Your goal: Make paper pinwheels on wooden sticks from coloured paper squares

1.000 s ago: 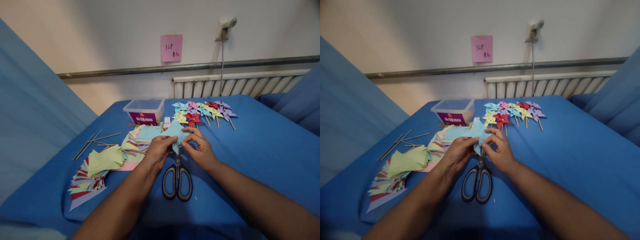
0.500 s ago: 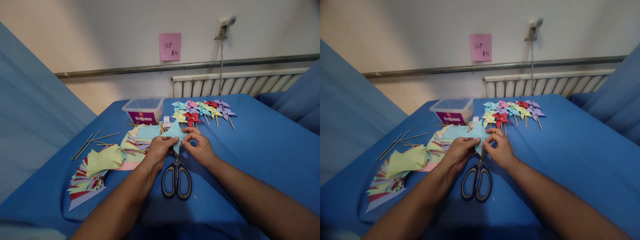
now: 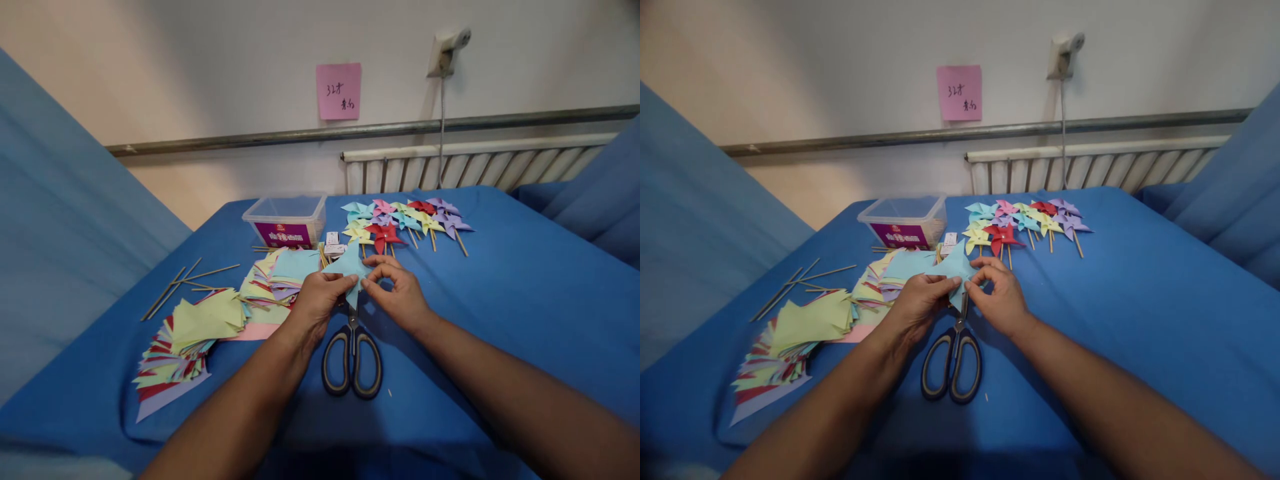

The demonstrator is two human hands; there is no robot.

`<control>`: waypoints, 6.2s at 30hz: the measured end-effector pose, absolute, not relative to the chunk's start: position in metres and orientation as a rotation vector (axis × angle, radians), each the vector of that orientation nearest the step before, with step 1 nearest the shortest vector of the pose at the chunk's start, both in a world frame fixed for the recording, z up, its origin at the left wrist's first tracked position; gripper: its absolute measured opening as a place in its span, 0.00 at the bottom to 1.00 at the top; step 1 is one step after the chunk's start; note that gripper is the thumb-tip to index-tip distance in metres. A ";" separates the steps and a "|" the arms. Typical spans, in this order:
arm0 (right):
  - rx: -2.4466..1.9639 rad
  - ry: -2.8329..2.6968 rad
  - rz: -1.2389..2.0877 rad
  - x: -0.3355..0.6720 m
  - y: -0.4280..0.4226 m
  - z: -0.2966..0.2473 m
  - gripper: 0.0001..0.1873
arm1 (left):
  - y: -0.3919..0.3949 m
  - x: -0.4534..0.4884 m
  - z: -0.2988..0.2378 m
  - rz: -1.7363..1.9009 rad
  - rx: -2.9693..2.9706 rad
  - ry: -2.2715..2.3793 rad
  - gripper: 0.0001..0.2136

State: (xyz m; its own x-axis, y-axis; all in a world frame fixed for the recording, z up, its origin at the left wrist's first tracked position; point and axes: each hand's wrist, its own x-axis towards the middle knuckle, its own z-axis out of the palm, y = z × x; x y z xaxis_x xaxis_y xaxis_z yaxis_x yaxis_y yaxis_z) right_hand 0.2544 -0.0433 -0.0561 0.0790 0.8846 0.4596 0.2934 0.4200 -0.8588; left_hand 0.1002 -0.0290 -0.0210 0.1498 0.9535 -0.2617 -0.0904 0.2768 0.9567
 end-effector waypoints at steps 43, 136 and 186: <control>-0.868 -0.504 1.171 0.229 -0.043 -0.054 0.21 | -0.035 0.112 -0.023 0.922 0.805 0.984 0.14; -1.234 -1.163 0.833 0.240 -0.050 -0.056 0.15 | -0.032 0.106 -0.027 0.995 0.759 1.029 0.09; -1.047 -0.769 1.115 0.235 -0.045 -0.058 0.23 | -0.035 0.115 -0.031 1.097 0.807 1.004 0.15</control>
State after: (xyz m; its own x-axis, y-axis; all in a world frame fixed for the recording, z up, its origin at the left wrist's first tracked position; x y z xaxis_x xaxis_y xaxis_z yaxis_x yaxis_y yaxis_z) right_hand 0.2348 -0.0446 -0.0584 0.2858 0.9582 -0.0100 -0.3315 0.0890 -0.9393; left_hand 0.1145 -0.0345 -0.0308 0.1347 0.9607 -0.2427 -0.3265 0.2743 0.9045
